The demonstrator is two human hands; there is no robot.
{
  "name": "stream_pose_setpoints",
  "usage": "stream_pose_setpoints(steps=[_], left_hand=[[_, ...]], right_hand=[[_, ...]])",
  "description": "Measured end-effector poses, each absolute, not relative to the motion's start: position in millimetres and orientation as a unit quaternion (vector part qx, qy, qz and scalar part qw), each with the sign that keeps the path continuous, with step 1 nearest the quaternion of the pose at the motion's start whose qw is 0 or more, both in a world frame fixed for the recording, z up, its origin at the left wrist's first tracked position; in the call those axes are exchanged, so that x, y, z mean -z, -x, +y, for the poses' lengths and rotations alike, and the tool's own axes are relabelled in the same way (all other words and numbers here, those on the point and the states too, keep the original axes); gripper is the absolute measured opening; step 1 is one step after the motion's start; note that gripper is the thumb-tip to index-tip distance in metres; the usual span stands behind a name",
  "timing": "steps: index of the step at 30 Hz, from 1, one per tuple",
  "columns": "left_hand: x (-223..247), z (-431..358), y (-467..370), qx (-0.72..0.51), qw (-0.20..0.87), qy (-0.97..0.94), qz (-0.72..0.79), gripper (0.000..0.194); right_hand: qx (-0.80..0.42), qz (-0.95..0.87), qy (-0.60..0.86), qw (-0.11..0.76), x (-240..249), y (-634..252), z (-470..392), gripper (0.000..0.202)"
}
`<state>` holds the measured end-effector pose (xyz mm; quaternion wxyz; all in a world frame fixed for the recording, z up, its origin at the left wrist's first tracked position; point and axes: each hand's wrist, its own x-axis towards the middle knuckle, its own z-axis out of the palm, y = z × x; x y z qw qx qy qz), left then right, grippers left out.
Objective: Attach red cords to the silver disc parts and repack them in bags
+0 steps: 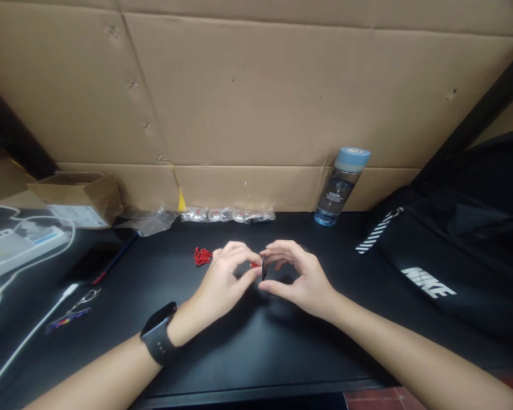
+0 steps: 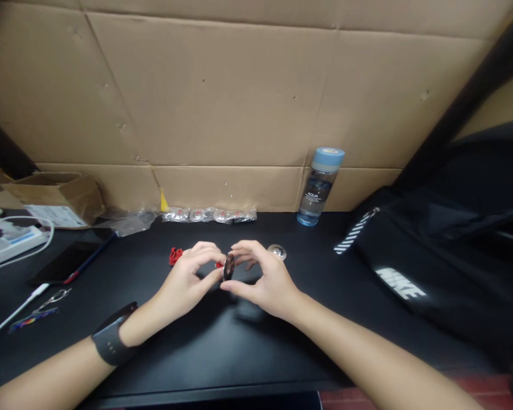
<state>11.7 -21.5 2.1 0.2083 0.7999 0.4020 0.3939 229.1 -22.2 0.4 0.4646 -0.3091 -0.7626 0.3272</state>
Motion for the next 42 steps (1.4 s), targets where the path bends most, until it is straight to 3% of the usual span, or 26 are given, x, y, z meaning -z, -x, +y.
stream_pose_setpoints(steps=[11, 16, 24, 42], left_hand=[[5.7, -21.5, -18.8, -0.433, 0.277, -0.751, 0.416, 0.009], [4.8, -21.3, -18.9, -0.433, 0.303, -0.743, 0.411, 0.009], [0.2, -21.8, -18.3, -0.413, 0.274, -0.759, 0.422, 0.012], [1.6, -22.1, -18.1, -0.407, 0.219, -0.772, 0.436, 0.012]], right_hand=[[-0.324, -0.76, 0.302, 0.475, 2.2, -226.5, -21.5, 0.054], [-0.327, -0.747, 0.314, 0.487, 5.7, -226.3, -20.0, 0.061], [-0.347, -0.732, 0.334, 0.483, 0.3, -226.6, -19.9, 0.051], [-0.358, -0.737, 0.322, 0.474, 5.7, -226.2, -18.3, 0.061]])
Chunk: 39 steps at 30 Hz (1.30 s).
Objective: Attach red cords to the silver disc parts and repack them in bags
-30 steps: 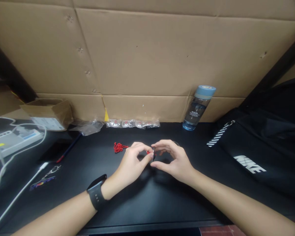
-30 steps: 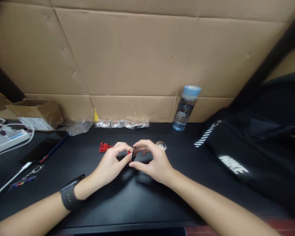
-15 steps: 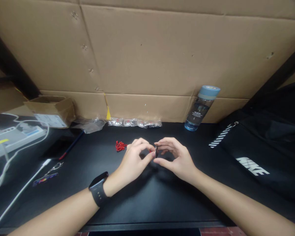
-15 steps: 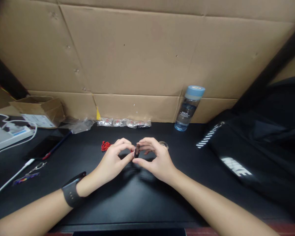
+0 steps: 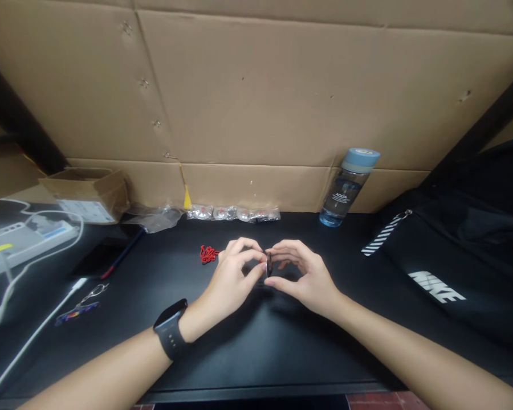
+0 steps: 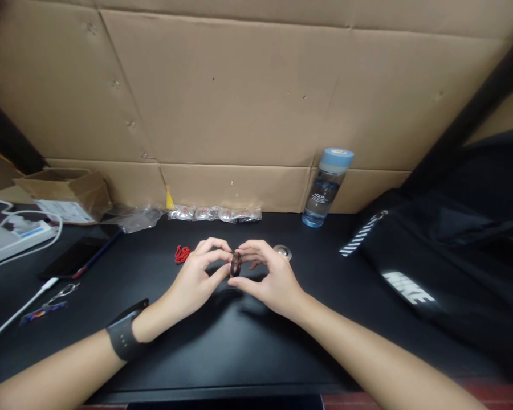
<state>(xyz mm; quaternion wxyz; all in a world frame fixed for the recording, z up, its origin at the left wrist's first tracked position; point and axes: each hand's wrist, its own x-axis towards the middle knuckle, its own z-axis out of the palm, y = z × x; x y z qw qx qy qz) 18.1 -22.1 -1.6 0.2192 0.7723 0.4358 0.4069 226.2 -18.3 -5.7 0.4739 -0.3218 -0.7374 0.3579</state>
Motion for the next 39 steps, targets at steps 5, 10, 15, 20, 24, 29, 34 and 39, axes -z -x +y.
stream_pose_setpoints(steps=[5, 10, 15, 20, 24, 29, 34, 39], left_hand=[[-0.2, -23.2, -18.5, -0.402, 0.214, -0.778, 0.433, 0.012], [-0.7, -23.2, -18.2, -0.406, 0.196, -0.783, 0.429, 0.01], [0.3, -23.3, -17.2, -0.405, 0.154, -0.802, 0.411, 0.011], [0.1, -24.5, -16.1, -0.415, 0.082, -0.821, 0.385, 0.011], [-0.3, -25.3, -15.9, -0.41, 0.029, -0.835, 0.366, 0.011], [0.6, -26.3, -14.8, -0.415, -0.03, -0.843, 0.342, 0.009], [0.3, -27.1, -14.4, -0.442, -0.057, -0.831, 0.332, 0.011], [-0.5, -28.0, -16.6, -0.448, -0.024, -0.816, 0.365, 0.013]], right_hand=[[-0.351, -0.737, 0.33, 0.474, 6.6, -226.0, -18.0, 0.062], [-0.351, -0.738, 0.331, 0.472, 5.5, -225.1, -18.9, 0.06], [-0.363, -0.727, 0.329, 0.481, 3.2, -224.5, -19.3, 0.061], [-0.369, -0.719, 0.331, 0.487, 2.1, -224.8, -20.1, 0.061], [-0.366, -0.718, 0.333, 0.49, 1.0, -225.1, -20.9, 0.059], [-0.369, -0.716, 0.329, 0.492, -0.2, -225.5, -21.3, 0.057], [-0.378, -0.711, 0.32, 0.499, -0.6, -225.1, -22.6, 0.058], [-0.377, -0.713, 0.317, 0.499, 0.3, -224.4, -22.2, 0.06]])
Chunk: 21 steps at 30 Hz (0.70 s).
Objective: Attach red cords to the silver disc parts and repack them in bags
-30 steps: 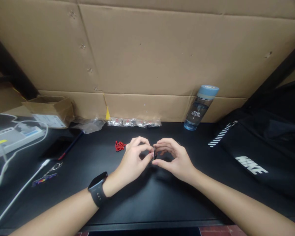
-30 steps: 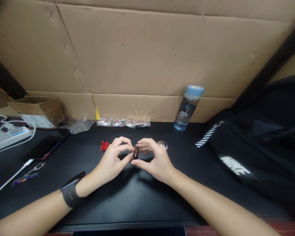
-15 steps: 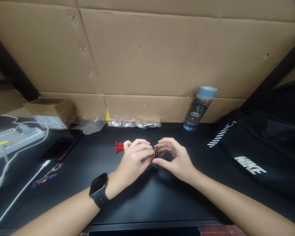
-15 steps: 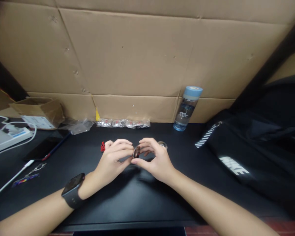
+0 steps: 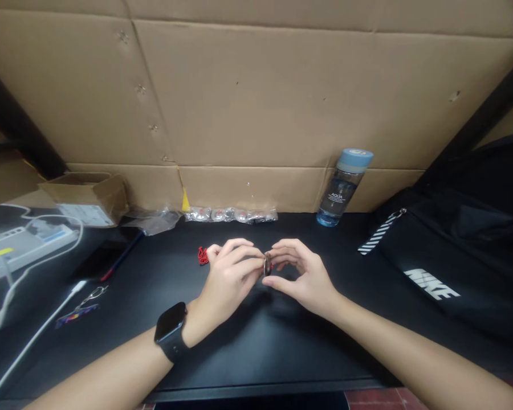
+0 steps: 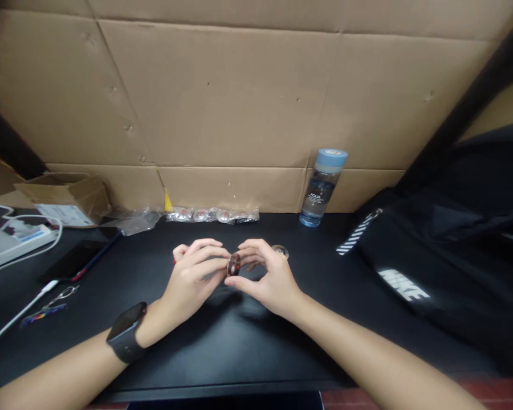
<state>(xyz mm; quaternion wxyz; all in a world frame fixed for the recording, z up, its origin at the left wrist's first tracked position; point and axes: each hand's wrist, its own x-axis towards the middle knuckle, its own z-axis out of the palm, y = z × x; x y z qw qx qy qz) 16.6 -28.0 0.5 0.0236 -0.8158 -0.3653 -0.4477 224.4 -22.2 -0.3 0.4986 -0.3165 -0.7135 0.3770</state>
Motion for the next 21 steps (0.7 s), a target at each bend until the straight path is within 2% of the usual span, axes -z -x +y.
stream_pose_setpoints(steps=[5, 11, 16, 21], left_hand=[[-1, -28, -17, 0.423, -0.054, 0.805, -0.412, 0.011], [-1, -23, -14, 0.385, -0.182, 0.799, -0.425, 0.013], [0, -20, -13, 0.364, -0.254, 0.787, -0.429, 0.017], [0, -19, -12, 0.369, -0.29, 0.776, -0.421, 0.017]], right_hand=[[-0.354, -0.733, 0.317, 0.486, 2, -226, -21, 0.062], [-0.27, -0.789, 0.298, 0.464, 3, -232, -19, 0.063], [-0.182, -0.833, 0.271, 0.448, 1, -235, -17, 0.06], [-0.168, -0.841, 0.267, 0.44, 2, -235, -15, 0.06]])
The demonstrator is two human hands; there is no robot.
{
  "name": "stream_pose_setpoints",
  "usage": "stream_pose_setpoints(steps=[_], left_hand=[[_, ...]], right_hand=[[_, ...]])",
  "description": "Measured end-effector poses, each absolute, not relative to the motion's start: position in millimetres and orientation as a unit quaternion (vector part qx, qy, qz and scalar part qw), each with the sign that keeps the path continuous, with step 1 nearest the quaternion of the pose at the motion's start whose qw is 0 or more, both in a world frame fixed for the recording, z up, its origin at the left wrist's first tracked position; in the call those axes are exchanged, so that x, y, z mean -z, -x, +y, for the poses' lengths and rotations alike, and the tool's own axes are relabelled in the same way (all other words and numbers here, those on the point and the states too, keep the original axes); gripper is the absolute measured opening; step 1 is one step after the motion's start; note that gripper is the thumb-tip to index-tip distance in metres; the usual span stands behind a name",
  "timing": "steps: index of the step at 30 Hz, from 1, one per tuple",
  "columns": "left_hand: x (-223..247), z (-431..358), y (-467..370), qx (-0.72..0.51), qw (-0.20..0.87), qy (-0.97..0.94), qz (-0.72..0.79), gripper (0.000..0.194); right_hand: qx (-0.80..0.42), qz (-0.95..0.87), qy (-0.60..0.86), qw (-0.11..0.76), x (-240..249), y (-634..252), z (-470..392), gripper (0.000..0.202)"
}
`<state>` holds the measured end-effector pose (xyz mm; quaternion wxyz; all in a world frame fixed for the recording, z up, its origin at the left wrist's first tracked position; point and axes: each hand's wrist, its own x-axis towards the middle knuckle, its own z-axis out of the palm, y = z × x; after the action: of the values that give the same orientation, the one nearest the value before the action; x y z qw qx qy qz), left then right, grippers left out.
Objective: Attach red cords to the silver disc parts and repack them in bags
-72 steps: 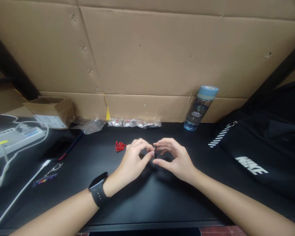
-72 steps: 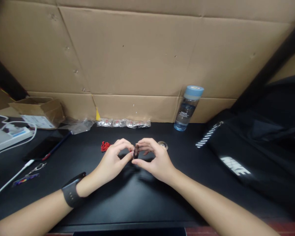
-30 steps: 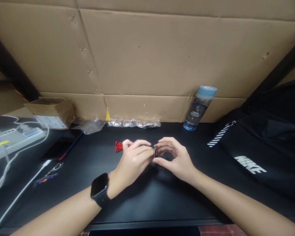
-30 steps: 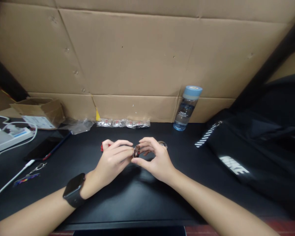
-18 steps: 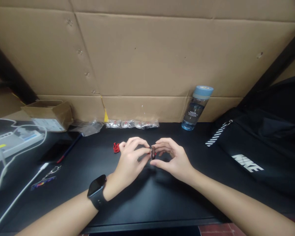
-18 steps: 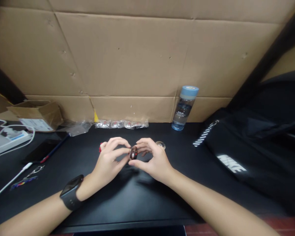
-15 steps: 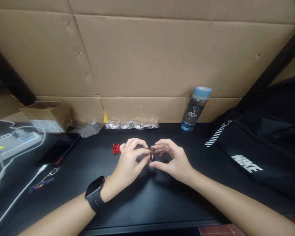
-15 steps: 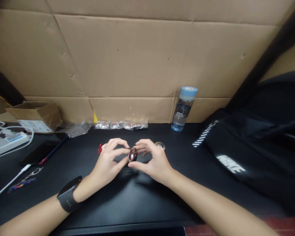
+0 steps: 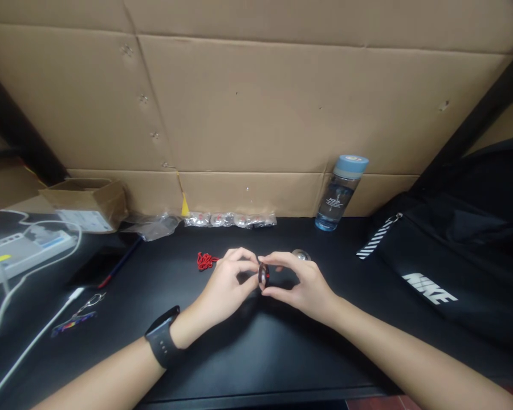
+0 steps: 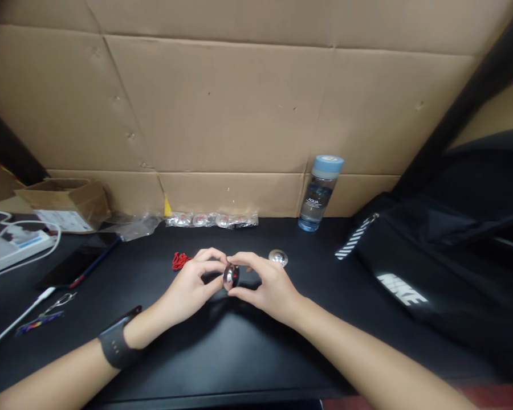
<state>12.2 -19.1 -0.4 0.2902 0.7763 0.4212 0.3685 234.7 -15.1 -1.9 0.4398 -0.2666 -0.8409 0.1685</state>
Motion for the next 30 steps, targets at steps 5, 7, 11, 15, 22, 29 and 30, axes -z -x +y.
stream_pose_setpoints(steps=[5, 7, 11, 15, 22, 29, 30], left_hand=[[-2, -16, -10, -0.369, 0.314, -0.777, 0.401, 0.023], [-2, -14, -10, -0.375, 0.35, -0.77, 0.38, 0.031], [4, -10, -10, -0.406, 0.43, -0.717, 0.368, 0.032], [10, -10, -11, -0.417, 0.511, -0.674, 0.334, 0.045], [10, -10, -12, -0.424, 0.526, -0.666, 0.316, 0.055], [7, -16, -14, -0.454, 0.5, -0.666, 0.317, 0.048], [7, -17, -14, -0.459, 0.492, -0.673, 0.308, 0.047]], right_hand=[[-0.181, -0.832, 0.284, 0.441, 2, -236, -15, 0.061], [-0.182, -0.828, 0.288, 0.445, 1, -238, -15, 0.061], [-0.175, -0.825, 0.289, 0.454, 1, -240, -14, 0.061], [-0.162, -0.826, 0.288, 0.457, 3, -239, -14, 0.06], [-0.152, -0.832, 0.283, 0.453, 0, -236, -16, 0.052], [-0.224, -0.783, 0.366, 0.451, -8, -237, -14, 0.012], [-0.237, -0.779, 0.373, 0.444, -7, -237, -13, 0.007]])
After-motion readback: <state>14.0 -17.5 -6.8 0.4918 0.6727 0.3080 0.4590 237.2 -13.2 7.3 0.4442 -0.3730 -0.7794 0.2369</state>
